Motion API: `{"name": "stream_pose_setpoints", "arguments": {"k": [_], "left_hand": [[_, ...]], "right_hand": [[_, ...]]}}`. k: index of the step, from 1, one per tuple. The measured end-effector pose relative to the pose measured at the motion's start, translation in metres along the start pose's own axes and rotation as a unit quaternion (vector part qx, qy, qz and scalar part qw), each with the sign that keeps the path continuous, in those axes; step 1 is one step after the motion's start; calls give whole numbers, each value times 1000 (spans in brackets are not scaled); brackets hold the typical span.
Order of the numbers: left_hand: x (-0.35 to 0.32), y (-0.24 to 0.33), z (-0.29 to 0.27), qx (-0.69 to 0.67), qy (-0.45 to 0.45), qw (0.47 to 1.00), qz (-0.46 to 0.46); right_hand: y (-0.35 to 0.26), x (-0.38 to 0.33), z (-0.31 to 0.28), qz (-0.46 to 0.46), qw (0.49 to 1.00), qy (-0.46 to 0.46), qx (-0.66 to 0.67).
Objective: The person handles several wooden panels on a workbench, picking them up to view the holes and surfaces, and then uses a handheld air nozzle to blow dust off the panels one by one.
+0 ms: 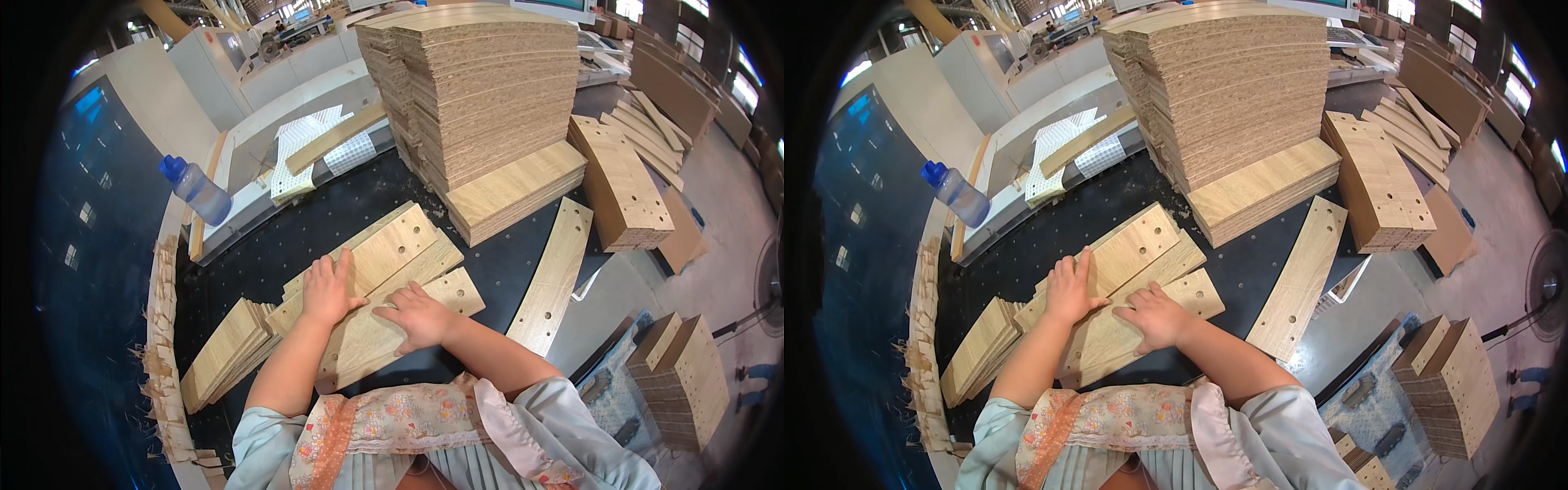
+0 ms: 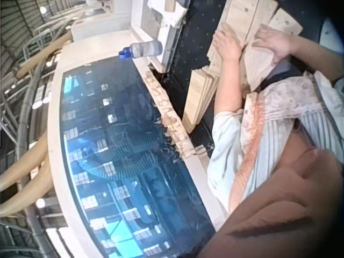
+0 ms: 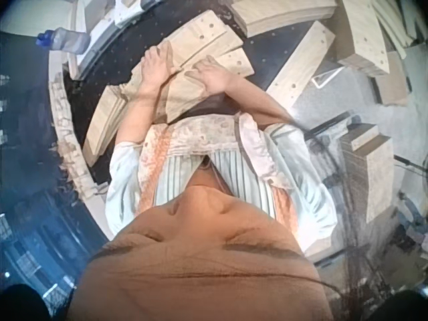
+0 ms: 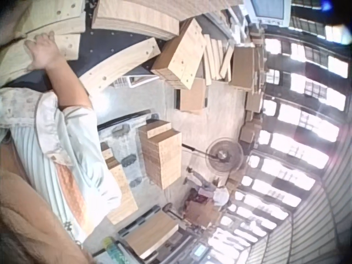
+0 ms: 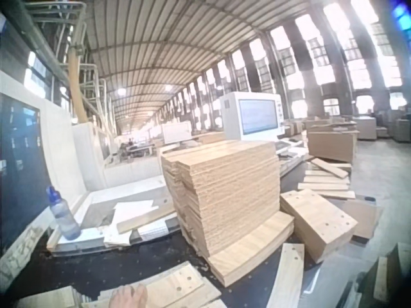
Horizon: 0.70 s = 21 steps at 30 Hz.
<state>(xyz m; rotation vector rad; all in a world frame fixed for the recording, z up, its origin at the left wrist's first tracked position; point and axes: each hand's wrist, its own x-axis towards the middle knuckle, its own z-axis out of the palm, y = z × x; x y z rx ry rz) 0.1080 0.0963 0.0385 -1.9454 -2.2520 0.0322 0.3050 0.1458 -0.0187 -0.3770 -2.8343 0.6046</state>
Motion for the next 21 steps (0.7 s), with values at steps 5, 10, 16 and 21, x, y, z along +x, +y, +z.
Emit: {"name": "stream_pose_setpoints", "arguments": {"k": [5, 10, 16, 21], "left_hand": [[35, -28, 1, -115, -107, 987, -37], [78, -59, -32, -163, -109, 981, 7], [99, -94, 6, 70, 158, 985, -13], [88, -109, 50, 53, 103, 993, -5]], "right_hand": [[1, -2, 5, -8, 1000, 19, 2], [5, -2, 8, -21, 999, 34, -3], [5, 0, 6, -31, 999, 25, 2], [9, -1, 11, -44, 998, 53, 7]]}}
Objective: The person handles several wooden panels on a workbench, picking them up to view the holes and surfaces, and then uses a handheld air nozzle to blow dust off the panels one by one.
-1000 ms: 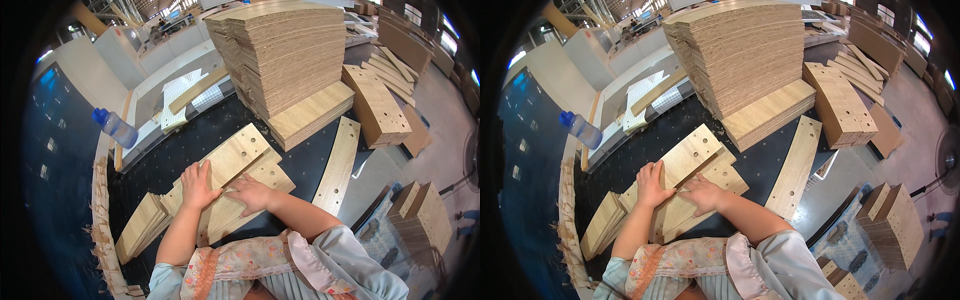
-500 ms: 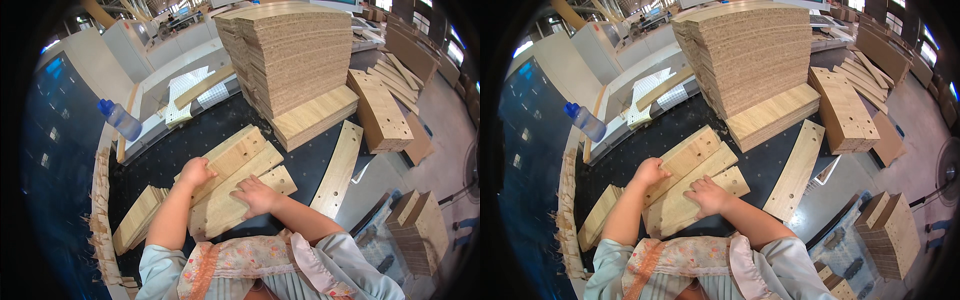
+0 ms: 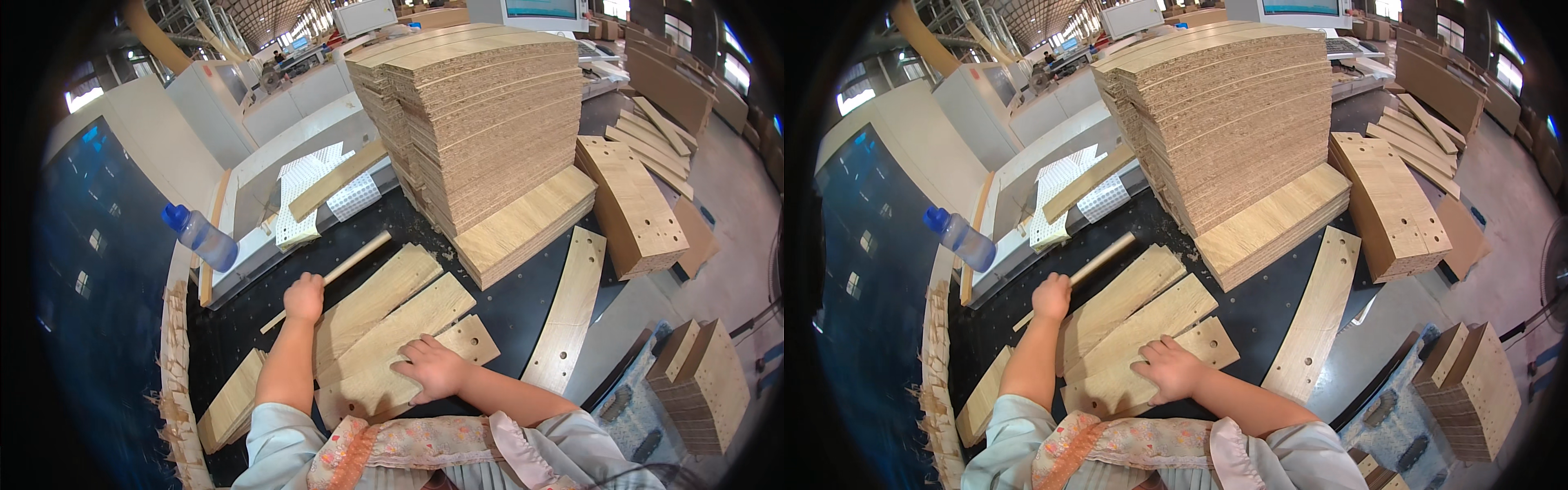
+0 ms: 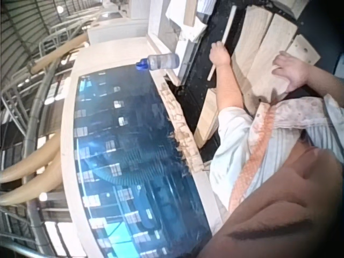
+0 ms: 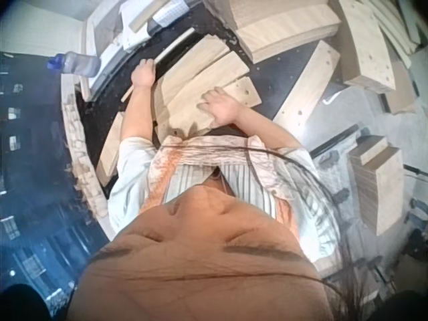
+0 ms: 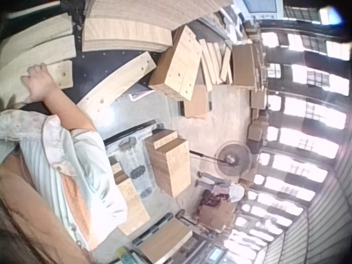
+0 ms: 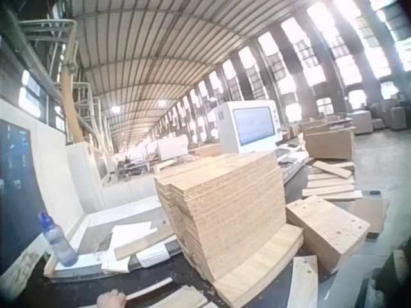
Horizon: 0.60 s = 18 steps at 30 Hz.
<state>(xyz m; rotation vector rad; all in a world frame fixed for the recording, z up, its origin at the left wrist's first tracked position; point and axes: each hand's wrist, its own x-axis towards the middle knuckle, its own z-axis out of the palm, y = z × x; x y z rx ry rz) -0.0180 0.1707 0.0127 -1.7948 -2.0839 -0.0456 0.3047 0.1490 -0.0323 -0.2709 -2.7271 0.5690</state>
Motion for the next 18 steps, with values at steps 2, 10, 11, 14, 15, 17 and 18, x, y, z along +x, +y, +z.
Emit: {"name": "stream_pose_setpoints", "arguments": {"k": [2, 10, 11, 14, 15, 17, 18], "left_hand": [[5, -1, 2, 15, 33, 999, -27], [7, -9, 10, 25, 4, 999, -29], [6, -10, 10, 21, -4, 999, -33], [4, -15, -6, 2, 5, 999, -36], [8, -14, -16, -11, 45, 998, -39], [15, -14, -42, -106, 70, 992, -6], [20, -8, -62, -150, 33, 988, -13]], "right_hand": [[0, -1, -4, 6, 1000, 5, 0], [1, 0, -4, -1, 1000, 31, 7], [1, -1, -3, -5, 999, 38, 7], [-2, -1, 3, -7, 999, 36, 11], [-1, 0, 0, -1, 1000, 17, 12], [-1, 1, -3, 10, 1000, -9, 18], [-1, 0, -4, 18, 1000, -6, 10]]}}
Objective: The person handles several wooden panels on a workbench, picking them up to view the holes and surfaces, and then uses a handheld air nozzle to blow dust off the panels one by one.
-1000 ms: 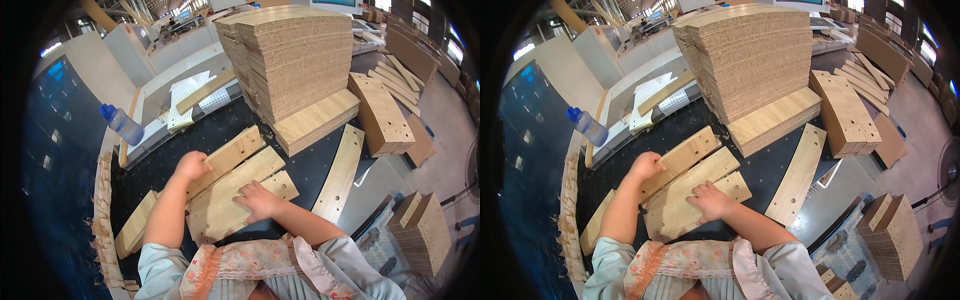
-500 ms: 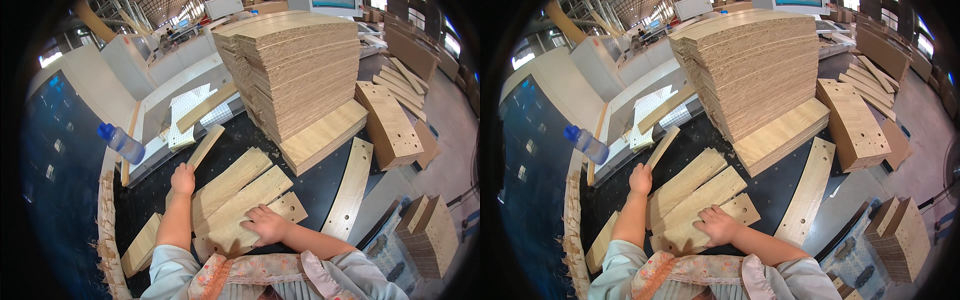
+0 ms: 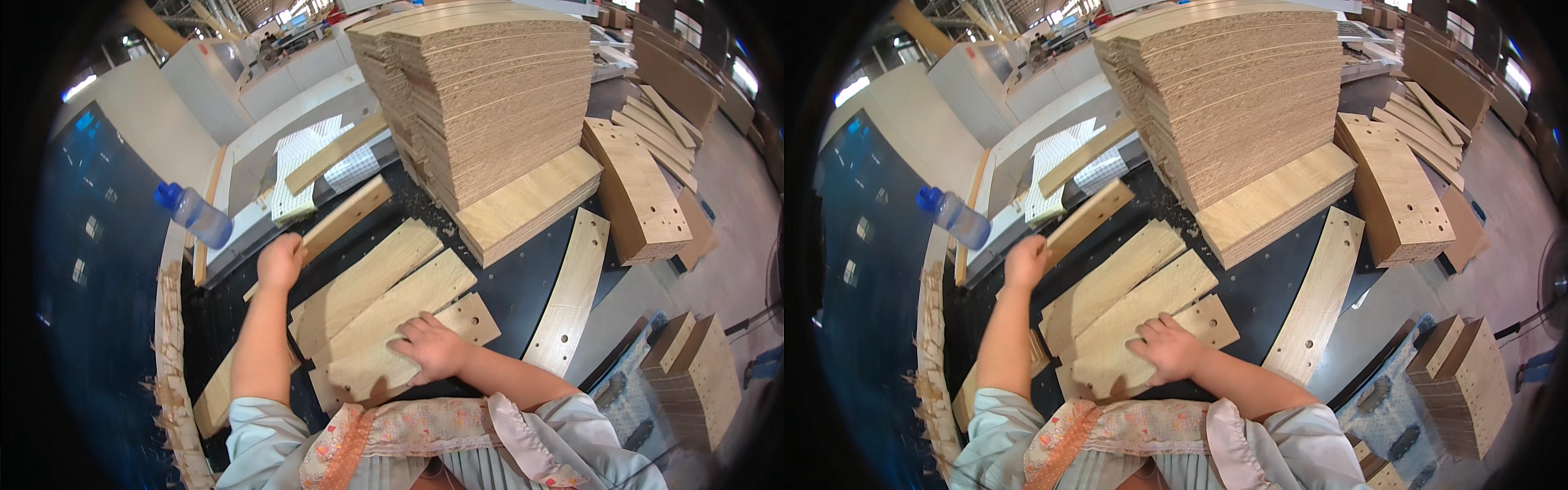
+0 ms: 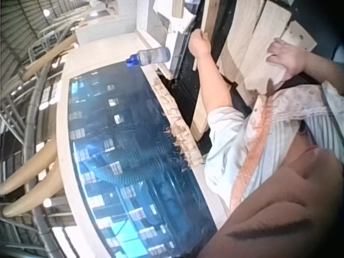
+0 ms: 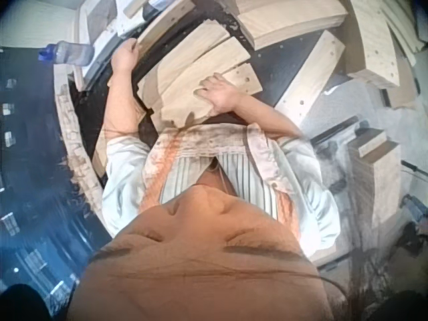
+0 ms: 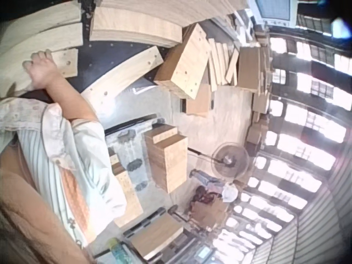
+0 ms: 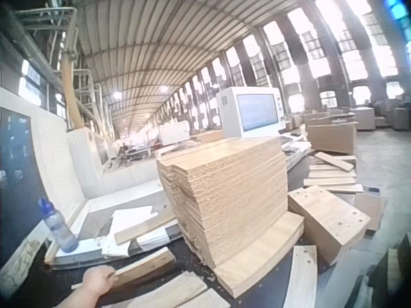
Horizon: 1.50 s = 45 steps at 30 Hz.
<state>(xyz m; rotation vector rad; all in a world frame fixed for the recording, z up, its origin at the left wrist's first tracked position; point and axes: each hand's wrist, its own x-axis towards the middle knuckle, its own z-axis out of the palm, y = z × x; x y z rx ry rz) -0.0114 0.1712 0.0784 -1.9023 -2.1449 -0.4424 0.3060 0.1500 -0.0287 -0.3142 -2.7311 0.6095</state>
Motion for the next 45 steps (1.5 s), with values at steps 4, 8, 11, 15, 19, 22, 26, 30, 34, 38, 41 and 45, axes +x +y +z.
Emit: {"name": "stream_pose_setpoints", "arguments": {"k": [4, 8, 11, 15, 19, 22, 26, 30, 34, 38, 41, 45], "left_hand": [[-6, 30, -58, -177, -152, 970, -69], [-37, 30, -47, -393, -239, 884, -83], [-54, 35, -35, -374, -283, 882, -51], [-65, 42, -24, -338, -326, 882, -39], [-70, 46, -18, -368, -322, 868, -83], [-72, 41, -19, -354, -287, 885, -91], [-72, 43, -29, -374, -275, 881, -94], [-81, 61, -48, -384, -250, 889, -22], [-99, 56, -63, -415, -254, 872, -59], [-134, 56, -76, -381, -285, 873, -110], [-166, 60, -79, -204, -96, 974, -22], [-224, 35, -123, -314, 99, 941, -82]], "right_hand": [[-7, -2, -5, -28, 998, 40, -29], [-27, -2, -25, -62, 994, 62, -60], [-39, -1, -37, -112, 986, 97, -83], [-38, -3, -42, -109, 989, 74, -66], [-32, -6, -21, -47, 995, 27, -78], [-37, -2, -22, -17, 998, 18, -50], [-46, 27, -54, -23, 990, 119, -74], [-60, 66, -82, -44, 971, 126, -198], [-59, 83, -81, -65, 976, 43, -205], [-56, 89, -54, -88, 992, 11, -85], [-64, 96, -45, -42, 995, -71, -62], [-42, 98, -37, 54, 992, -112, -36]]}}
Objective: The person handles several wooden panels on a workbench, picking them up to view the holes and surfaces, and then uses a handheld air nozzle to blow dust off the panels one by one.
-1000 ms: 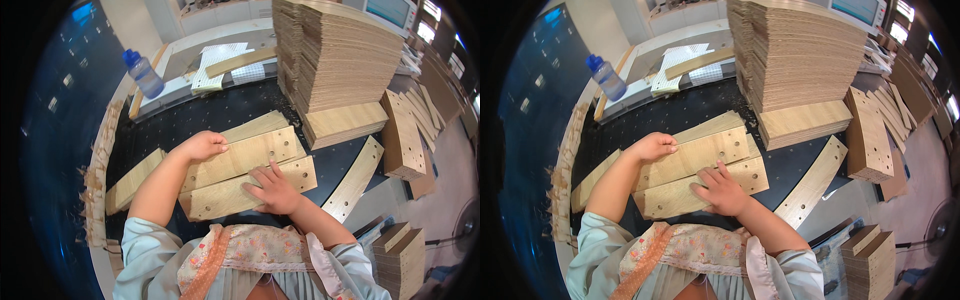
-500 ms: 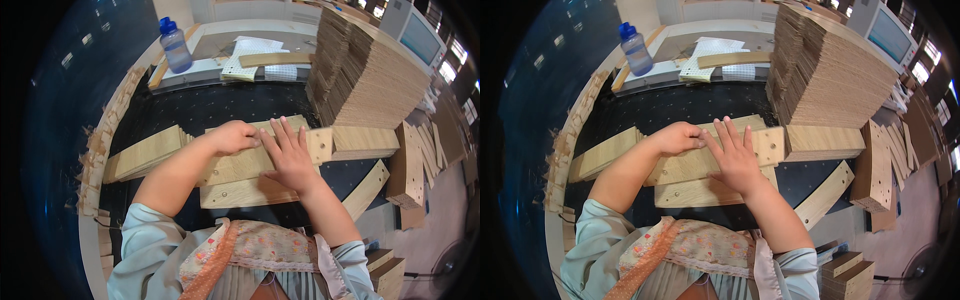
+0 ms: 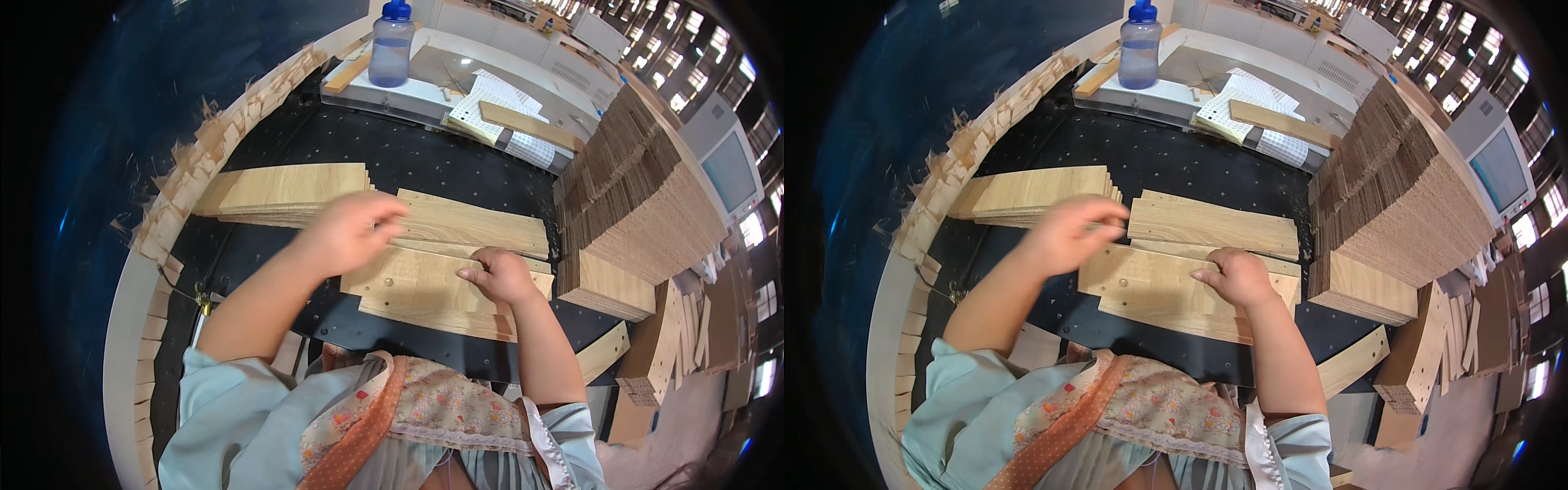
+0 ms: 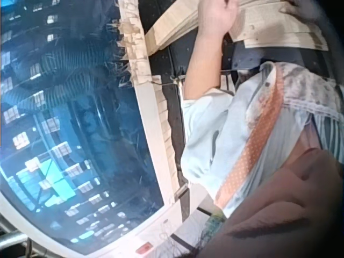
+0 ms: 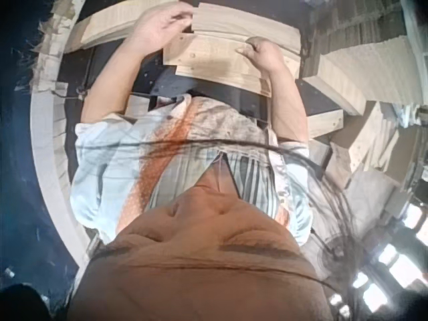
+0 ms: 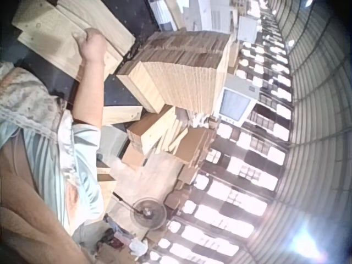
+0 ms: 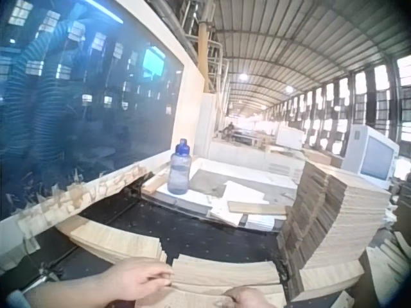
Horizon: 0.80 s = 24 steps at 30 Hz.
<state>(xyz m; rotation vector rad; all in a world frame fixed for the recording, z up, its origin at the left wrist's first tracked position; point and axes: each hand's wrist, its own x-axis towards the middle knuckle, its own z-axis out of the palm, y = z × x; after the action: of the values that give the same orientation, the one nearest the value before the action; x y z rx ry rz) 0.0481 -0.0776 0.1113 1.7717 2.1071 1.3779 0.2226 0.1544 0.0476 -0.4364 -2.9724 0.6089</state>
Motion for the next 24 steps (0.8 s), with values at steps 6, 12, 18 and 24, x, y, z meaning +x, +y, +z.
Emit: {"name": "stream_pose_setpoints", "arguments": {"k": [6, 12, 18, 24], "left_hand": [[-168, -38, -74, 28, 478, 867, -141], [-303, -80, -52, 257, 499, 781, -274], [-311, -131, -32, 382, 386, 768, -339], [-321, -153, -45, 341, 308, 823, -335]], "right_hand": [[22, 3, 7, 114, 991, -61, 34], [26, 4, 15, 124, 989, -61, 51], [28, 2, 15, 123, 990, -46, 51], [30, -1, 11, 169, 979, -32, 114]]}}
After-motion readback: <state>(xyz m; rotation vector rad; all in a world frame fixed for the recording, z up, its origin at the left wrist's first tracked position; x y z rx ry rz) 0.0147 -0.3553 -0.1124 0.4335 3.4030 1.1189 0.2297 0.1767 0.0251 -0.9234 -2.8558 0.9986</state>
